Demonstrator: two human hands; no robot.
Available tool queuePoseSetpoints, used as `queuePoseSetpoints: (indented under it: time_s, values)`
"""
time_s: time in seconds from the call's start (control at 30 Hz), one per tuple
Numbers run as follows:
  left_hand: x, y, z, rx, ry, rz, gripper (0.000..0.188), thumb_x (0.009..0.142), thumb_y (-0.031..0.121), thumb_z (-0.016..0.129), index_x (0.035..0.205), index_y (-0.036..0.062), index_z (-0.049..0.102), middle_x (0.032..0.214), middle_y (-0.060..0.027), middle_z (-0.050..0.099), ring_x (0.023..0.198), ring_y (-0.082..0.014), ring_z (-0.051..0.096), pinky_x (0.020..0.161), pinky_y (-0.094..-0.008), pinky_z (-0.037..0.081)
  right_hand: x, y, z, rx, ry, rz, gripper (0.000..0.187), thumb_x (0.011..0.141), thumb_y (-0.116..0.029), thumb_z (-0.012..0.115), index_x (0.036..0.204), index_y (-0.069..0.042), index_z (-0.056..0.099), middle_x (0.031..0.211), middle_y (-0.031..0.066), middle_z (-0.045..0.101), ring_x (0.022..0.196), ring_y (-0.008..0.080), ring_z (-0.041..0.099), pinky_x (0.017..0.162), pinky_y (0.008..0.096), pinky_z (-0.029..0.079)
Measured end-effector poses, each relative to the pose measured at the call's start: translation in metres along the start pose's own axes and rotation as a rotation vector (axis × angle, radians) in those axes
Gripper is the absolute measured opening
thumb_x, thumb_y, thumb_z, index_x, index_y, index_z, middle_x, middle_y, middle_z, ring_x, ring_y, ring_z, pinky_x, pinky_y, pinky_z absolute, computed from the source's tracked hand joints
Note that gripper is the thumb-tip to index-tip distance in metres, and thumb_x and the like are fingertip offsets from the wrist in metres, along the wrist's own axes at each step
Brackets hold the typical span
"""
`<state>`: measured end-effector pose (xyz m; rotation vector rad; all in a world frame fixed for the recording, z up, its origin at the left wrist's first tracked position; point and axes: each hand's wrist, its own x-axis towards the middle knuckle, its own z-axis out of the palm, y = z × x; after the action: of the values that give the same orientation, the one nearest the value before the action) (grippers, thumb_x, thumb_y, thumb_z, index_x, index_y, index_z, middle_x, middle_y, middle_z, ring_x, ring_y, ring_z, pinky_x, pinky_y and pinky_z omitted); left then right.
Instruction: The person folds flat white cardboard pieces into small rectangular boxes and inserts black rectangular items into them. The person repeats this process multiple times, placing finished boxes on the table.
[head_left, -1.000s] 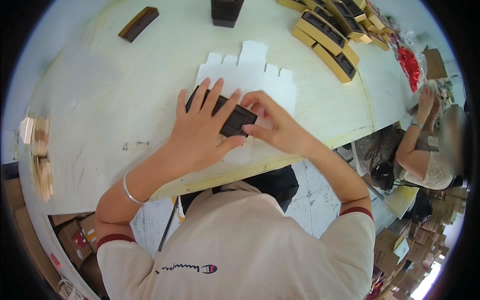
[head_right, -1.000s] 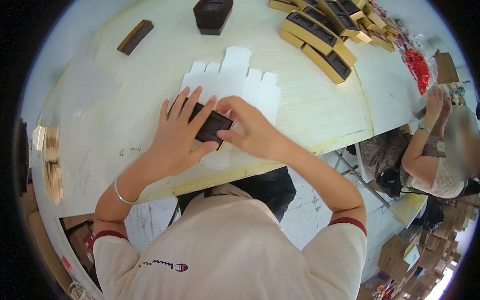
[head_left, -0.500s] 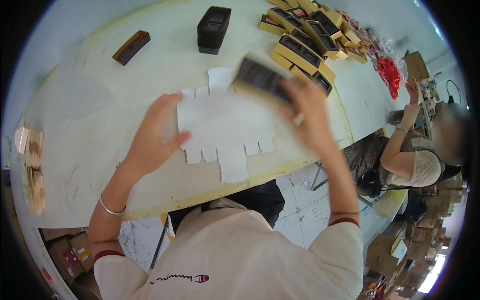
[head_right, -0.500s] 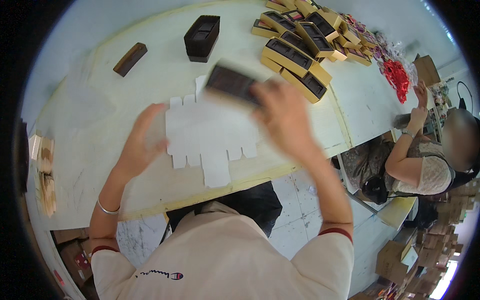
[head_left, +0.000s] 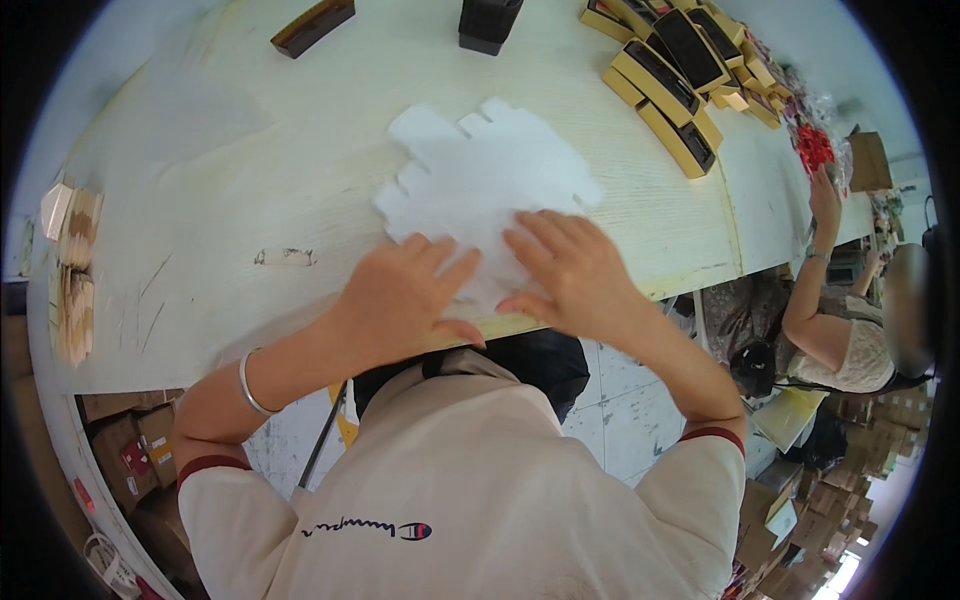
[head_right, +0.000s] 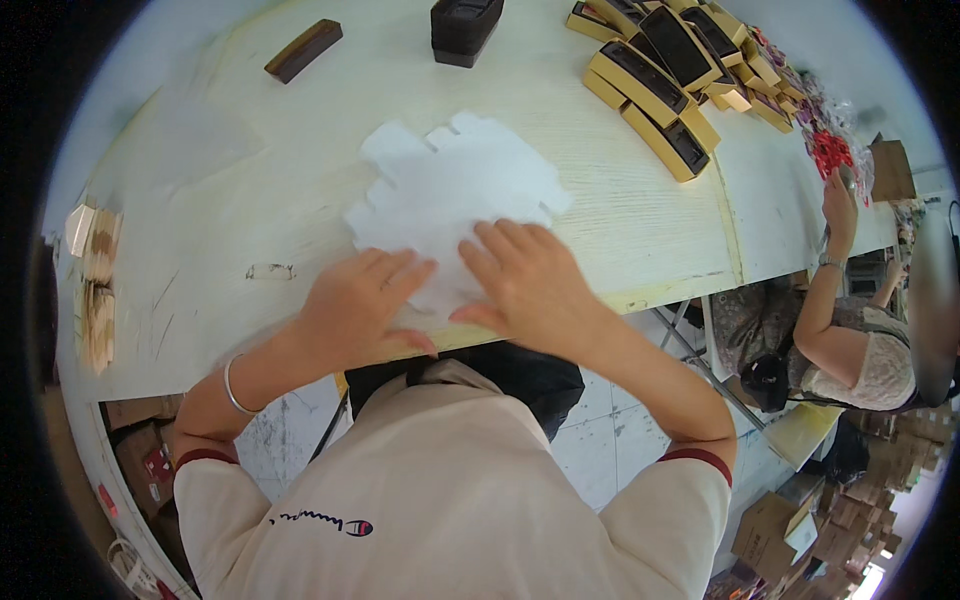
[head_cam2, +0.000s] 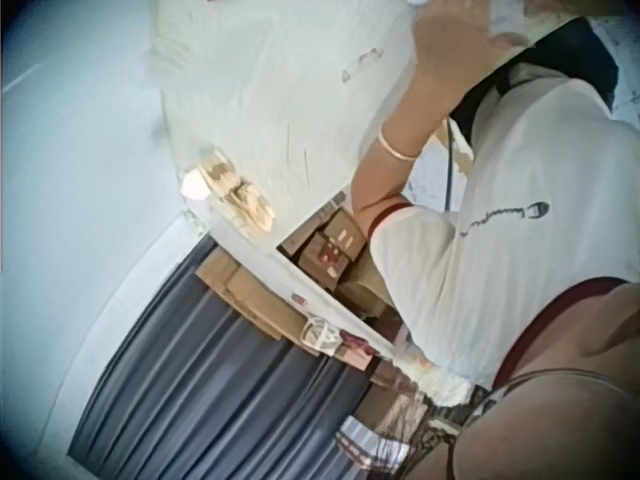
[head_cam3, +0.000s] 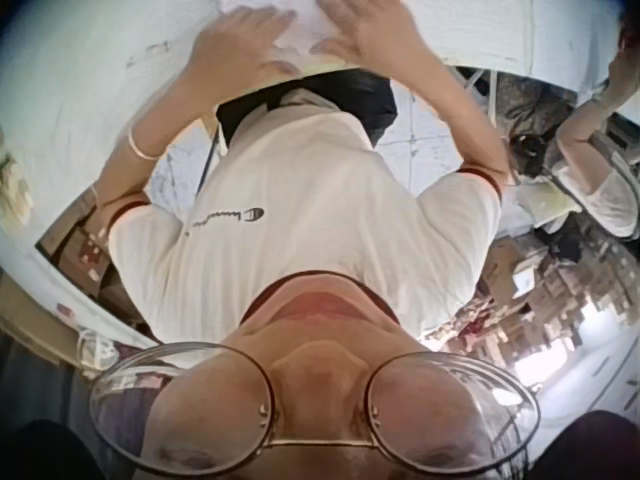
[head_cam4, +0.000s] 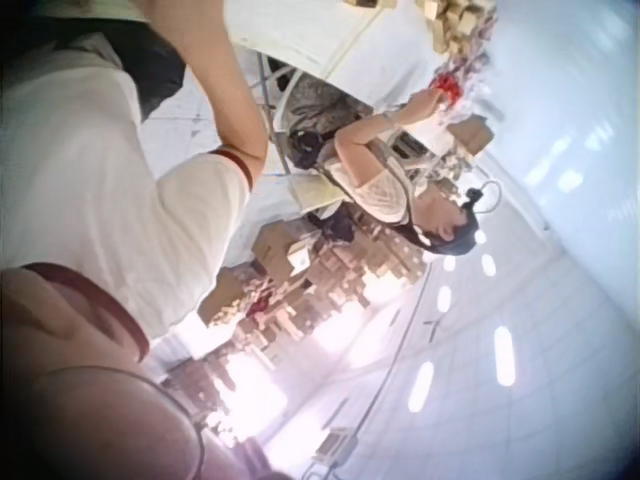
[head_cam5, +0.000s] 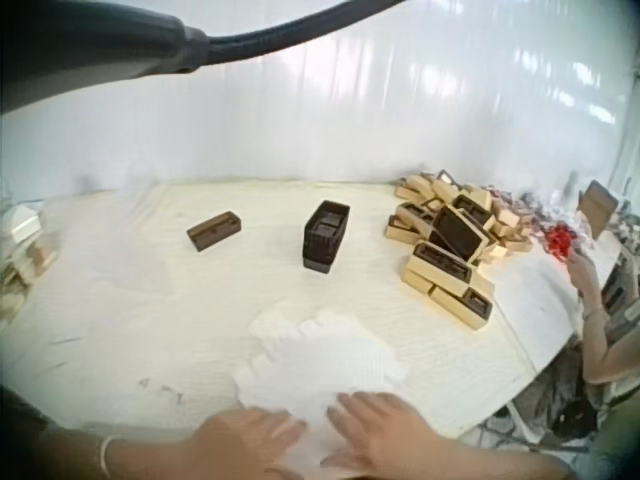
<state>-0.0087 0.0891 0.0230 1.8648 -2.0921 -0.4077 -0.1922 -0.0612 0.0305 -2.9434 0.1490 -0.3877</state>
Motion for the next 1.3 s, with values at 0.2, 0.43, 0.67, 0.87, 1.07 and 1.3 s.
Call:
queuePoseSetpoints:
  time_s: [0.2, 0.43, 0.67, 0.87, 1.07, 1.3]
  values:
    - [0.000, -0.014, -0.009, 0.054, 0.076, 0.177, 0.054, 0.064, 0.034, 0.078, 0.106, 0.0045, 0.062, 0.118, -0.0101, 0.056, 0.105, -0.0279, 0.053, 0.082, -0.0367, 0.048, -0.012, -0.006, 0.010, 0.059, -0.053, 0.011, 0.066, 0.066, -0.036, 0.078, 0.117, 0.000, 0.058, 0.131, 0.0210, 0.050, 0.122, 0.0367, 0.047, 0.101, 0.0440, 0.040]
    - [-0.001, -0.010, -0.012, 0.058, 0.026, 0.172, 0.038, 0.070, 0.027, 0.075, 0.098, 0.0040, 0.064, 0.110, -0.0085, 0.060, 0.100, -0.0249, 0.056, 0.081, -0.0343, 0.049, -0.011, 0.004, 0.000, 0.261, -0.123, 0.043, 0.053, 0.069, -0.023, 0.077, 0.114, 0.000, 0.061, 0.134, 0.0194, 0.049, 0.124, 0.0367, 0.045, 0.102, 0.0422, 0.039]
    - [0.000, -0.012, -0.011, 0.106, -0.019, 0.093, 0.019, 0.081, 0.015, 0.065, 0.097, 0.0039, 0.064, 0.105, -0.0083, 0.062, 0.098, -0.0221, 0.057, 0.077, -0.0326, 0.051, -0.001, 0.017, -0.009, 0.319, -0.215, 0.077, 0.037, 0.077, -0.013, 0.071, 0.111, -0.002, 0.062, 0.132, 0.0191, 0.051, 0.120, 0.0360, 0.049, 0.096, 0.0410, 0.043]
    - [0.022, -0.015, 0.000, 0.093, 0.211, -0.133, 0.021, 0.082, 0.010, 0.061, 0.103, 0.0071, 0.063, 0.105, -0.0085, 0.061, 0.099, -0.0249, 0.056, 0.075, -0.0349, 0.049, 0.022, 0.013, 0.012, 0.209, 0.010, 0.245, 0.019, 0.079, -0.012, 0.067, 0.095, -0.003, 0.061, 0.105, 0.0146, 0.058, 0.098, 0.0287, 0.056, 0.080, 0.0391, 0.045]
    - [0.015, -0.025, 0.011, 0.154, 0.293, 0.167, 0.028, 0.076, 0.015, 0.068, 0.102, 0.0068, 0.061, 0.099, -0.0055, 0.058, 0.093, -0.0241, 0.055, 0.074, -0.0344, 0.048, 0.012, 0.017, 0.020, -0.058, 0.118, -0.193, 0.023, 0.076, -0.011, 0.066, 0.095, -0.002, 0.060, 0.097, 0.0097, 0.054, 0.092, 0.0232, 0.054, 0.077, 0.0339, 0.044]
    - [0.024, -0.032, 0.012, 0.210, 0.197, 0.237, 0.019, 0.078, 0.018, 0.068, 0.090, 0.0057, 0.063, 0.081, -0.0045, 0.053, 0.080, -0.0216, 0.054, 0.068, -0.0350, 0.047, 0.013, 0.020, 0.021, -0.055, -0.006, -0.180, 0.019, 0.080, -0.007, 0.063, 0.097, 0.000, 0.060, 0.090, 0.0097, 0.055, 0.083, 0.0247, 0.055, 0.069, 0.0342, 0.046]
